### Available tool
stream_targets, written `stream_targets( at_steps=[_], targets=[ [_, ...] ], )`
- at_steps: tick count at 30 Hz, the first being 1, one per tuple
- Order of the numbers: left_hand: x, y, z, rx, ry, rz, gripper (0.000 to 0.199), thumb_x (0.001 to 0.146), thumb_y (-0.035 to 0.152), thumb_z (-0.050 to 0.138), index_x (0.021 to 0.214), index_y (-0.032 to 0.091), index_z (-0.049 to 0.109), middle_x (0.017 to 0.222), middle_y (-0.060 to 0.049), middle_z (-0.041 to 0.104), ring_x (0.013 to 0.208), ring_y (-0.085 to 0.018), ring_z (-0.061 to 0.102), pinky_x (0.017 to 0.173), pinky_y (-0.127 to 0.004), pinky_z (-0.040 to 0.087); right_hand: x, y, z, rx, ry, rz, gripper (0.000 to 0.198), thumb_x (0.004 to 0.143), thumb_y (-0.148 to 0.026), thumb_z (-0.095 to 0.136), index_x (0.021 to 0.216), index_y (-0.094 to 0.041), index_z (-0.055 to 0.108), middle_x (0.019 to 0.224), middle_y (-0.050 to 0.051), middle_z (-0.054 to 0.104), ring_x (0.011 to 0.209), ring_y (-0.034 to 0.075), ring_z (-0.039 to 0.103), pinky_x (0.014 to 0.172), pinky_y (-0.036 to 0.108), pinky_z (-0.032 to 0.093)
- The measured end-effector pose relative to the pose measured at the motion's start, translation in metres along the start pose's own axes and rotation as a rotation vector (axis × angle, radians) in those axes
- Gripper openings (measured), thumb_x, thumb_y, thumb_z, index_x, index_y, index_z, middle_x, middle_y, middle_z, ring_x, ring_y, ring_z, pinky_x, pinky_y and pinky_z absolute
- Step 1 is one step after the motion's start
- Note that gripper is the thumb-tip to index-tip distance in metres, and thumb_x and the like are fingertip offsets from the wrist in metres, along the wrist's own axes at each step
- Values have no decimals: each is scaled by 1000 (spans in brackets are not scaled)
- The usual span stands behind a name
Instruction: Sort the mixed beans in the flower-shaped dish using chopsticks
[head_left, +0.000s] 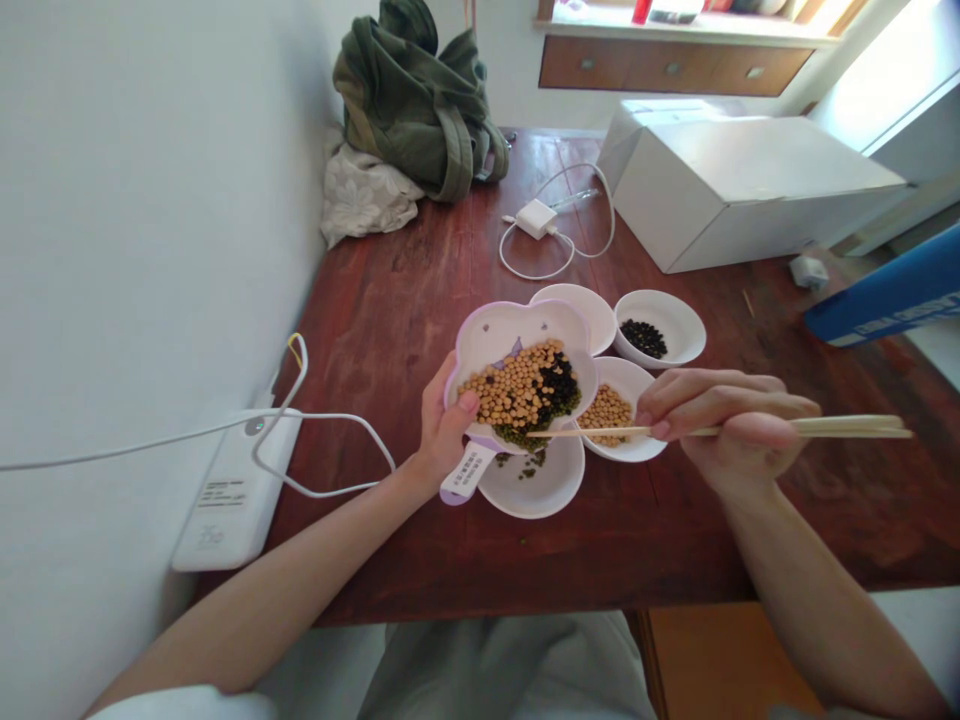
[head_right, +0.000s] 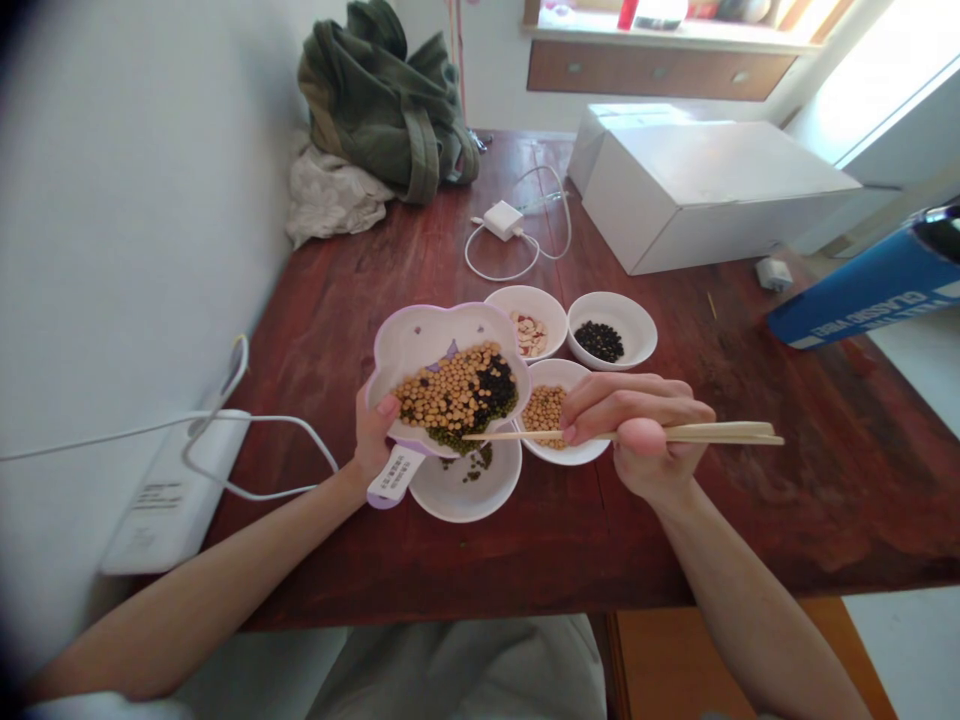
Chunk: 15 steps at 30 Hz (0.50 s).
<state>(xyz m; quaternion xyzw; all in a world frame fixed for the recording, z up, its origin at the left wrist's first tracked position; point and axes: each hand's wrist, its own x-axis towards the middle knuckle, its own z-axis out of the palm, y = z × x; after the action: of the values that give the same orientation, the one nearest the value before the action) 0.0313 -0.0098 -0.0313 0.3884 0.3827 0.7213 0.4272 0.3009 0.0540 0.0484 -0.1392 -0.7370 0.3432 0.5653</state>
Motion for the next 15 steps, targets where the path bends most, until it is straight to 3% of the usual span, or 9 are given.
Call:
stream_targets(
  at_steps=[3, 8, 15],
  targets=[
    [0, 0, -1, 13, 26, -11, 55, 85, 66, 89, 124, 27, 82, 109, -7, 84, 100, -31, 80, 95, -44, 67, 0, -3, -1, -1, 20, 39, 58, 113, -58, 59, 81, -21, 89, 65, 9, 75, 61, 25, 75, 56, 37, 59],
    [3, 3, 1, 21, -49, 7, 53, 88, 67, 86, 126, 30, 83, 104, -8, 82, 96, -32, 79, 88, -42, 66, -4, -6, 1, -11, 33, 117, 46, 111, -50, 67, 82, -21, 89, 69, 9, 77, 63, 25, 76, 59, 38, 62],
    [2, 2, 2, 40, -40, -25, 57, 87, 71, 82, 125, 29, 82, 106, -11, 82, 98, -35, 77, 90, -46, 65, -15, -3, 11, -6, 75, 123, 53, 112, -56, 62, 83, -23, 90, 72, 10, 79, 67, 27, 78, 64, 40, 65]
  ],
)
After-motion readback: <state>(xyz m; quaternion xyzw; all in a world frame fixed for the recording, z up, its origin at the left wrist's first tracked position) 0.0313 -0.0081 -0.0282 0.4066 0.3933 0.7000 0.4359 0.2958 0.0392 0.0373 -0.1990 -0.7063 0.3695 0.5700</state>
